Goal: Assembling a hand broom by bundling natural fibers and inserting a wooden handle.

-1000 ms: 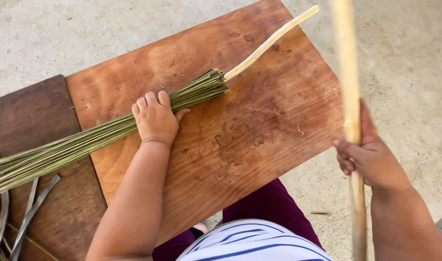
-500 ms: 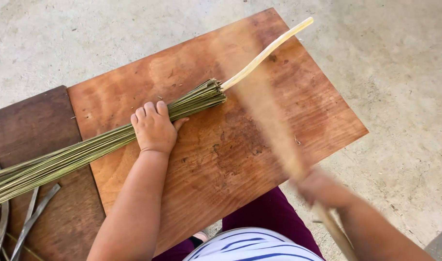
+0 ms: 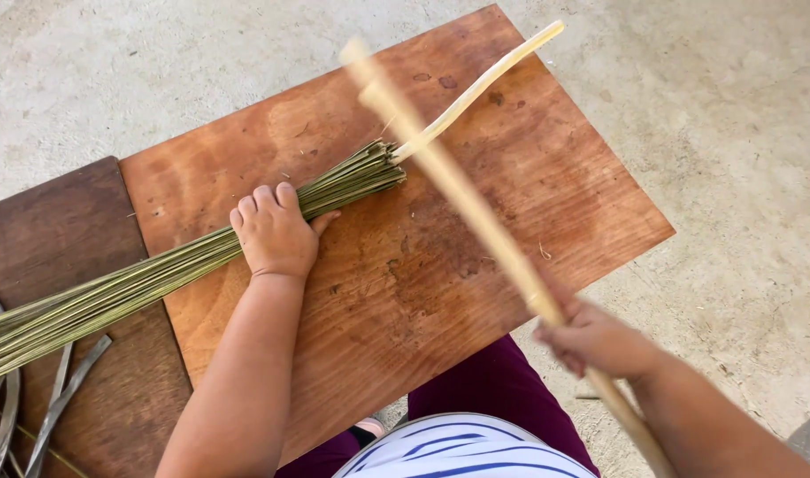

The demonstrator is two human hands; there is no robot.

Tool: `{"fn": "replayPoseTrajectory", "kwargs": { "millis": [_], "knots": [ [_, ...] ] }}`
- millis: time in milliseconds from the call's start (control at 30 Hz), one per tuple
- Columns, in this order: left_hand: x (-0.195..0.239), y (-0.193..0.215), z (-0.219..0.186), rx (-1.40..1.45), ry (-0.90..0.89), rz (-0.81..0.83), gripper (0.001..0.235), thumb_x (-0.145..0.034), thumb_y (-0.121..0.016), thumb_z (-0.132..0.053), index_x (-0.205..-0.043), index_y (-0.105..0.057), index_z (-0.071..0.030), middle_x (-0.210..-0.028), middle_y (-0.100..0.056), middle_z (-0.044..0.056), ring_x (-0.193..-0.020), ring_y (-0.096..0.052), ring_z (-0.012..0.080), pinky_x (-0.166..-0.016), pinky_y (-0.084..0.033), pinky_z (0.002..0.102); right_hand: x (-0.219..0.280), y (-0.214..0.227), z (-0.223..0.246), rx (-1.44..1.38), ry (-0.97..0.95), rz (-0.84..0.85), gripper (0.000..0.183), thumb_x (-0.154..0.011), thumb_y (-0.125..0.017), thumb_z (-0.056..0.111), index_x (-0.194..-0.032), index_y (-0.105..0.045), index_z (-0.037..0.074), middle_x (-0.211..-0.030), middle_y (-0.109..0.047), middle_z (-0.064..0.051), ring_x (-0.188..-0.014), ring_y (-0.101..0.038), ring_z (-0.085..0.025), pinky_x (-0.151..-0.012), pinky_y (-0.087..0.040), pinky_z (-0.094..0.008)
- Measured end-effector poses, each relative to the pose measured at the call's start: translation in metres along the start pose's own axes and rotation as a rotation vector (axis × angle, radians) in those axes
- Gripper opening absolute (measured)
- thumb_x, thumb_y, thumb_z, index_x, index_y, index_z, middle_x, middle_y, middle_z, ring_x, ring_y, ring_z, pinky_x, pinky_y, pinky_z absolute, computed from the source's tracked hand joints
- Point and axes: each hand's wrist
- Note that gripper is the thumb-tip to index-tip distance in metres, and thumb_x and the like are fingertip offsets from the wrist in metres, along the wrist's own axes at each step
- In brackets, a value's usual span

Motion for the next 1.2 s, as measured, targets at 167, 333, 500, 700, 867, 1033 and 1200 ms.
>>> {"fn": "replayPoseTrajectory", "kwargs": {
  "millis": [167, 333, 500, 700, 867, 1033, 1200],
  "knots": [
    [0.001, -0.006, 0.0, -0.004, -0.008, -0.001, 0.074, -0.083, -0.07, -0.073, -0.118, -0.057, -0.009, -0.111, -0.057, 0.012, -0.104, -0.052, 0.0332, -0.097, -0.038, 0.049, -0.012, 0.053, -0.029, -0.069, 0.322, -0.43, 0.105, -0.091, -0.066, 0.011, -0.173, -0.008, 0.043, -0.057, -0.052, -0.001, -0.039, -0.045, -0.01, -0.031, -0.043, -0.026],
    [-0.001, -0.001, 0.003, 0.003, 0.009, -0.014, 0.078, -0.081, -0.07, -0.074, -0.119, -0.058, -0.008, -0.112, -0.057, 0.014, -0.107, -0.052, 0.035, -0.098, -0.037, 0.051, -0.032, 0.022, -0.043, 0.291, -0.176, -0.212, 0.056, -0.093, -0.07, 0.0, -0.143, -0.046, 0.008, -0.075, -0.07, -0.002, -0.054, -0.064, -0.006, -0.046, -0.059, -0.022],
    [-0.004, 0.022, -0.002, 0.046, 0.022, 0.08, 0.08, -0.081, -0.073, -0.066, -0.132, -0.055, -0.007, -0.12, -0.058, 0.016, -0.113, -0.052, 0.0365, -0.101, -0.037, 0.051, 0.02, 0.006, 0.013, 0.047, 0.021, -0.301, 0.111, -0.086, -0.067, 0.004, -0.169, -0.008, 0.05, -0.058, -0.05, -0.008, -0.038, -0.044, -0.014, -0.035, -0.044, -0.031],
    [-0.029, 0.028, 0.044, 0.239, -0.177, 0.429, 0.073, -0.076, -0.077, -0.028, -0.143, -0.053, -0.009, -0.139, -0.055, 0.014, -0.128, -0.052, 0.0376, -0.106, -0.042, 0.049, 0.038, 0.017, 0.015, -0.002, 0.204, -0.426, 0.104, -0.085, -0.059, 0.001, -0.165, -0.006, 0.04, -0.057, -0.049, 0.0, -0.039, -0.044, -0.009, -0.035, -0.044, -0.025],
    [-0.006, 0.037, 0.03, 0.16, -0.192, 0.234, 0.06, -0.079, -0.075, -0.019, -0.138, -0.063, -0.015, -0.132, -0.061, 0.008, -0.125, -0.055, 0.0309, -0.105, -0.043, 0.045, 0.018, 0.011, -0.016, -0.021, 0.14, -0.344, 0.104, -0.087, -0.063, 0.005, -0.169, -0.009, 0.042, -0.053, -0.047, 0.0, -0.037, -0.043, -0.011, -0.035, -0.042, -0.028],
    [0.005, 0.047, 0.006, 0.082, -0.229, -0.012, 0.058, -0.075, -0.078, -0.034, -0.128, -0.066, -0.014, -0.118, -0.064, 0.01, -0.114, -0.058, 0.0307, -0.098, -0.042, 0.047, 0.016, -0.002, -0.017, 0.013, 0.065, -0.249, 0.103, -0.089, -0.064, 0.007, -0.168, -0.009, 0.043, -0.053, -0.049, 0.0, -0.037, -0.044, -0.011, -0.038, -0.044, -0.025],
    [0.011, 0.025, 0.008, 0.054, -0.158, 0.103, 0.055, -0.084, -0.075, -0.05, -0.123, -0.067, -0.013, -0.11, -0.067, 0.007, -0.107, -0.06, 0.0276, -0.096, -0.041, 0.047, 0.013, 0.007, -0.004, 0.001, -0.017, -0.35, 0.105, -0.086, -0.067, 0.006, -0.165, -0.013, 0.05, -0.063, -0.062, -0.002, -0.038, -0.045, -0.011, -0.037, -0.047, -0.028]
  ]
}}
Point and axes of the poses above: each hand's wrist, its own x-axis away from the middle knuckle, its own y-axis out of the back of the hand, z = x × y
